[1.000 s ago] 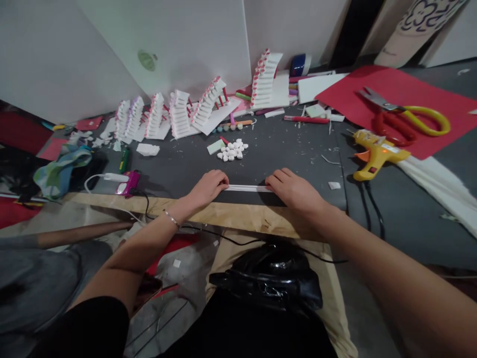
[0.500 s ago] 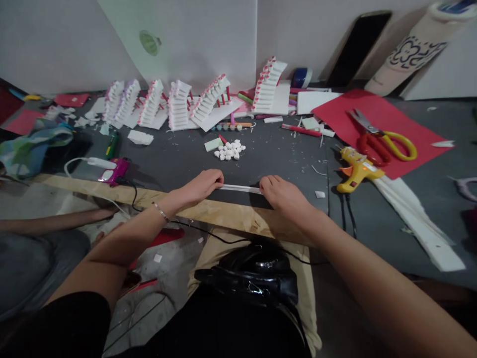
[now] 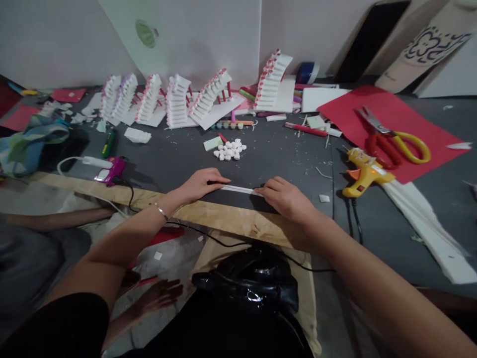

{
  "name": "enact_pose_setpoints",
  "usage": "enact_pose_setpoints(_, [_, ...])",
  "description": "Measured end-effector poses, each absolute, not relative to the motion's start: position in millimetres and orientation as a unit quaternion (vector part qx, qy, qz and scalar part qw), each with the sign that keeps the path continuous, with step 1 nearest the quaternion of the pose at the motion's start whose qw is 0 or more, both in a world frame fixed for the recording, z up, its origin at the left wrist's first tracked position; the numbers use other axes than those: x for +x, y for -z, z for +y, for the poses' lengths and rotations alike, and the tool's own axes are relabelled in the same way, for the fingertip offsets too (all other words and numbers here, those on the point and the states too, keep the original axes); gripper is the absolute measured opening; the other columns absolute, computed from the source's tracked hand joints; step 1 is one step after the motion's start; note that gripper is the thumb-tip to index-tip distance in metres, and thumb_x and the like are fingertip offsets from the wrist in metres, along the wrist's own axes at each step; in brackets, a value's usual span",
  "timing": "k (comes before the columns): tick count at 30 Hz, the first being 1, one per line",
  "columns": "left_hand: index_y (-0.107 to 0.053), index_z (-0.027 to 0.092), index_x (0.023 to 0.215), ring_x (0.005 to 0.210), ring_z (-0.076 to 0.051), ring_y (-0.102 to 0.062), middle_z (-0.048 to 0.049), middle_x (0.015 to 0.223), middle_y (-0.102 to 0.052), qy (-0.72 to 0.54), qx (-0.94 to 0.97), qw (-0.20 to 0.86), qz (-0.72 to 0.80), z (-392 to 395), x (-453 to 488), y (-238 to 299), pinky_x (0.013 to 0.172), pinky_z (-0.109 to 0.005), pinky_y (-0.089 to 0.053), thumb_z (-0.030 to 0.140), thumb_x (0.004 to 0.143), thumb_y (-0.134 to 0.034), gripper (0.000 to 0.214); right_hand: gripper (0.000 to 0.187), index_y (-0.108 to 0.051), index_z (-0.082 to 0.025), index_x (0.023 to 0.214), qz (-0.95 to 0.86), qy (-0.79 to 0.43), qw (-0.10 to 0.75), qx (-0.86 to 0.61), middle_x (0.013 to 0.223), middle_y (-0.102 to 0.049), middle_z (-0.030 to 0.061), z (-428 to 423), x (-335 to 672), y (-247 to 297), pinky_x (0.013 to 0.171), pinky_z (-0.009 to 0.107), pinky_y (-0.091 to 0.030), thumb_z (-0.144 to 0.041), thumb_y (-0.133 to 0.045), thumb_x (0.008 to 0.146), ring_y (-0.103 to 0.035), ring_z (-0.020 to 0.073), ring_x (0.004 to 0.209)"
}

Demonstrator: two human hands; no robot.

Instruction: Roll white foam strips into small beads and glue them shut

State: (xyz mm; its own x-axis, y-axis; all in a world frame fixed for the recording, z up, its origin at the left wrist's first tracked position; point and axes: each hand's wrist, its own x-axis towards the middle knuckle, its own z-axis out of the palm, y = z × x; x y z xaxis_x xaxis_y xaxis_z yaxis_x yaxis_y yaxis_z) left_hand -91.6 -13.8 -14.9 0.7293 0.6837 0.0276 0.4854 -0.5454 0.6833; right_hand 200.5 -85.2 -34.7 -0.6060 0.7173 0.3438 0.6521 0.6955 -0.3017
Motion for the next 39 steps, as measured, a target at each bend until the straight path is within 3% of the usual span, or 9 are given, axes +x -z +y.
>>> enact_pose_setpoints(10, [-0.074,0.025,0.104,0.083,-0.016,-0.056,-0.0064,0.088,-0.061,-0.117,0.926,0.250,0.257,-6.7,-95.4,16.0,0.074,-0.030,-0.046,0.024,0.099,-0.043,0.031,0.041,-0.062,-0.015,0.127,-0.932,-0.065,0.112,-0.338,0.097,-0.067,0.0133,-85.7,209.8,24.6,0.078,0.036,-0.048,-0.012,-0.038,0.094,-0.053,0.0238,0.087])
enact_pose_setpoints(21, [-0.065,0.024,0.117,0.079,-0.019,-0.049,-0.0062,0.083,-0.057,-0.032,0.968,0.122,0.219,-11.4,-93.3,16.3,0.075,-0.034,-0.037,0.025,0.103,-0.025,0.042,0.049,-0.052,-0.018,0.139,-0.932,-0.087,0.084,-0.342,0.097,-0.068,0.0108,-91.0,218.5,33.6,0.077,0.040,-0.047,-0.009,-0.033,0.095,-0.054,0.0251,0.088])
enact_pose_setpoints(27, [-0.060,0.021,0.120,0.086,-0.019,-0.052,-0.0067,0.088,-0.062,0.000,0.979,0.069,0.191,-22.6,-94.3,5.6,0.079,-0.033,-0.036,0.019,0.103,-0.026,0.038,0.057,-0.043,-0.019,0.146,-0.923,-0.108,0.096,-0.356,0.096,-0.067,0.0104,-103.3,218.7,30.9,0.075,0.040,-0.047,-0.009,-0.037,0.091,-0.054,0.0263,0.086])
enact_pose_setpoints(34, [-0.064,0.016,0.105,0.086,-0.017,-0.054,-0.0080,0.092,-0.066,-0.014,0.984,0.010,0.176,-23.2,-98.7,8.8,0.077,-0.032,-0.038,0.019,0.104,-0.023,0.041,0.062,-0.035,-0.018,0.151,-0.911,-0.046,0.116,-0.393,0.099,-0.067,0.0123,-122.0,213.6,33.7,0.074,0.040,-0.047,-0.008,-0.035,0.090,-0.053,0.0261,0.083])
enact_pose_setpoints(39, [-0.066,0.015,0.100,0.084,-0.018,-0.054,-0.0090,0.092,-0.066,-0.051,0.983,0.017,0.178,-21.9,-100.0,11.8,0.075,-0.032,-0.038,0.019,0.103,-0.030,0.036,0.063,-0.044,-0.013,0.145,-0.908,-0.023,0.091,-0.407,0.105,-0.067,0.0135,-124.8,212.3,29.8,0.079,0.038,-0.048,-0.005,-0.046,0.083,-0.055,0.0260,0.088])
